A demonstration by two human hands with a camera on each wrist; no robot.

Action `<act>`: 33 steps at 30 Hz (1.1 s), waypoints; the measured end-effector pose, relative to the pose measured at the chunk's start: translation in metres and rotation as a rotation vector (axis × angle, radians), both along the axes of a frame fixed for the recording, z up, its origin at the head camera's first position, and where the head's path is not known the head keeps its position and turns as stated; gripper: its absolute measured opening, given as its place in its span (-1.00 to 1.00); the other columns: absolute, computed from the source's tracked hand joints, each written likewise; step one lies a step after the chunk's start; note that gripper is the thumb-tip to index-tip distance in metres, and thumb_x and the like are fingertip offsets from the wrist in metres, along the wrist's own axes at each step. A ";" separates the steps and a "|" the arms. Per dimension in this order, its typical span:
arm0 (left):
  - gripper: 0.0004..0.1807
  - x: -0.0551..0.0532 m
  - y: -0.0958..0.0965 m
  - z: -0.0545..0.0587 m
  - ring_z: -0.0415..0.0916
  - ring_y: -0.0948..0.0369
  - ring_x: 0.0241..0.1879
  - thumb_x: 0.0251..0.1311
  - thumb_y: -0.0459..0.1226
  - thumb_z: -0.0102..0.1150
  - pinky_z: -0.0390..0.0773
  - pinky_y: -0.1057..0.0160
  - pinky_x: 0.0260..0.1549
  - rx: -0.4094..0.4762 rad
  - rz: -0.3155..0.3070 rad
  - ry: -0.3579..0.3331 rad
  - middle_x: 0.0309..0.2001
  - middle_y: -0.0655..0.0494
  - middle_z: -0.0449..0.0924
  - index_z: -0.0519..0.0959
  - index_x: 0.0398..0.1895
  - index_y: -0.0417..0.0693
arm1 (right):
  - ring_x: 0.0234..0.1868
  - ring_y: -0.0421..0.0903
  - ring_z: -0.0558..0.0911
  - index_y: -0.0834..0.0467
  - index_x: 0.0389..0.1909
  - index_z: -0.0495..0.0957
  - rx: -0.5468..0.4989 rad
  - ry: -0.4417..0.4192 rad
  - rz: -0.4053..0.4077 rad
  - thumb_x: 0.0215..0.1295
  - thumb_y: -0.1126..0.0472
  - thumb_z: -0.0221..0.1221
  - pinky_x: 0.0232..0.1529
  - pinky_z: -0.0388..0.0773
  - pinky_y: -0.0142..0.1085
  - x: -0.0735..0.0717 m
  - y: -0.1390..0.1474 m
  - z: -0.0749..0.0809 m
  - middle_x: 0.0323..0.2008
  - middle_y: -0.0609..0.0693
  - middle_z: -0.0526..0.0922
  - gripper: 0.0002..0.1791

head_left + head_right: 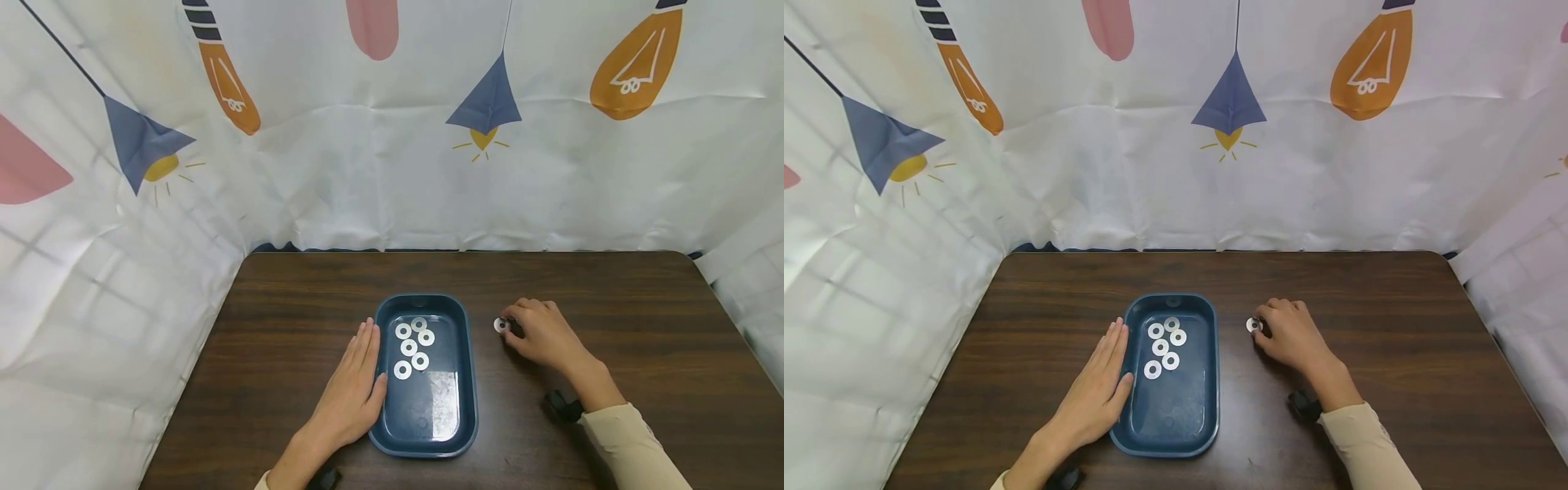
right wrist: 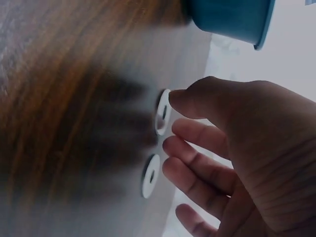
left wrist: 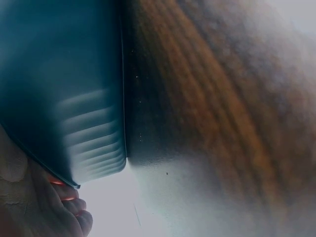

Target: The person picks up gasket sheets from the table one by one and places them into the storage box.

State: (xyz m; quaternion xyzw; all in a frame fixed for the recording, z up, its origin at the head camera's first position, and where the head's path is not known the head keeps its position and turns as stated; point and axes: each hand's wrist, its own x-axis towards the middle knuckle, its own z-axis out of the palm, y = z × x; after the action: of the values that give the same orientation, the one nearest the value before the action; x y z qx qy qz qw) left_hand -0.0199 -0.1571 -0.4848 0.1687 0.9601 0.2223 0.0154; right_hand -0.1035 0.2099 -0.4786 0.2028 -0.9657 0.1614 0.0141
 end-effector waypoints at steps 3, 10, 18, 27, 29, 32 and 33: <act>-0.12 0.000 0.000 0.000 -0.29 0.10 0.77 0.53 -0.11 0.08 0.04 -0.09 0.69 0.000 0.002 -0.007 0.78 0.14 -0.33 -0.08 0.74 -0.10 | -0.02 0.13 0.71 0.21 -0.05 0.75 0.006 0.006 -0.015 0.29 0.19 0.42 0.16 0.51 0.29 0.000 -0.002 -0.004 -0.10 0.09 0.76 -0.74; -0.12 0.000 0.001 0.001 -0.29 0.12 0.77 0.52 -0.09 0.10 0.05 -0.08 0.68 -0.013 0.013 -0.007 0.78 0.05 -0.23 -0.07 0.74 -0.09 | -0.08 0.11 0.73 0.20 -0.12 0.75 0.030 0.040 -0.026 0.28 0.18 0.43 0.11 0.55 0.24 0.000 -0.006 -0.009 -0.17 0.08 0.78 -0.77; -0.11 0.000 0.001 0.001 -0.26 0.08 0.77 0.51 -0.11 0.11 0.05 -0.09 0.69 -0.011 0.001 0.006 0.77 -0.02 -0.19 -0.06 0.74 -0.12 | -0.23 0.05 0.74 0.18 -0.24 0.75 0.074 0.063 -0.061 0.26 0.14 0.45 0.07 0.59 0.20 0.001 -0.008 -0.008 -0.30 0.04 0.79 -0.81; -0.09 0.000 0.002 0.000 -0.25 0.07 0.77 0.51 -0.02 0.11 0.06 -0.11 0.68 -0.021 0.014 -0.004 0.77 0.00 -0.20 -0.06 0.74 -0.12 | -0.25 0.06 0.72 0.22 -0.26 0.71 0.087 0.077 -0.082 0.25 0.14 0.45 0.00 0.62 0.16 0.007 -0.010 -0.005 -0.31 0.06 0.76 -0.78; -0.09 0.000 0.002 0.000 -0.25 0.06 0.77 0.51 -0.01 0.11 0.07 -0.13 0.67 -0.016 0.015 -0.007 0.77 -0.01 -0.21 -0.07 0.74 -0.12 | -0.29 0.03 0.70 0.22 -0.27 0.70 0.096 0.093 -0.079 0.24 0.15 0.45 0.01 0.63 0.17 0.009 -0.011 -0.006 -0.35 0.05 0.74 -0.78; -0.09 0.000 0.002 0.000 -0.25 0.05 0.77 0.52 0.00 0.09 0.08 -0.15 0.67 -0.013 0.014 -0.007 0.77 -0.02 -0.21 -0.07 0.74 -0.12 | -0.34 0.01 0.69 0.20 -0.30 0.69 0.111 0.121 -0.073 0.23 0.15 0.46 0.02 0.65 0.18 0.010 -0.012 -0.006 -0.40 0.02 0.72 -0.79; -0.09 0.000 0.002 0.000 -0.25 0.05 0.77 0.52 0.00 0.09 0.08 -0.15 0.67 -0.014 0.013 -0.007 0.77 -0.02 -0.21 -0.07 0.74 -0.12 | -0.34 0.00 0.69 0.20 -0.30 0.69 0.114 0.126 -0.073 0.22 0.15 0.47 0.02 0.65 0.17 0.010 -0.012 -0.006 -0.41 0.02 0.72 -0.79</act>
State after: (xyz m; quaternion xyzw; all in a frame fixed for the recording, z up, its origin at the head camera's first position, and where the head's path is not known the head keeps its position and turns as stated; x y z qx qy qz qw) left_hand -0.0203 -0.1555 -0.4853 0.1614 0.9627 0.2165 0.0186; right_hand -0.0935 0.1977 -0.4841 0.1779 -0.9772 0.0927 0.0693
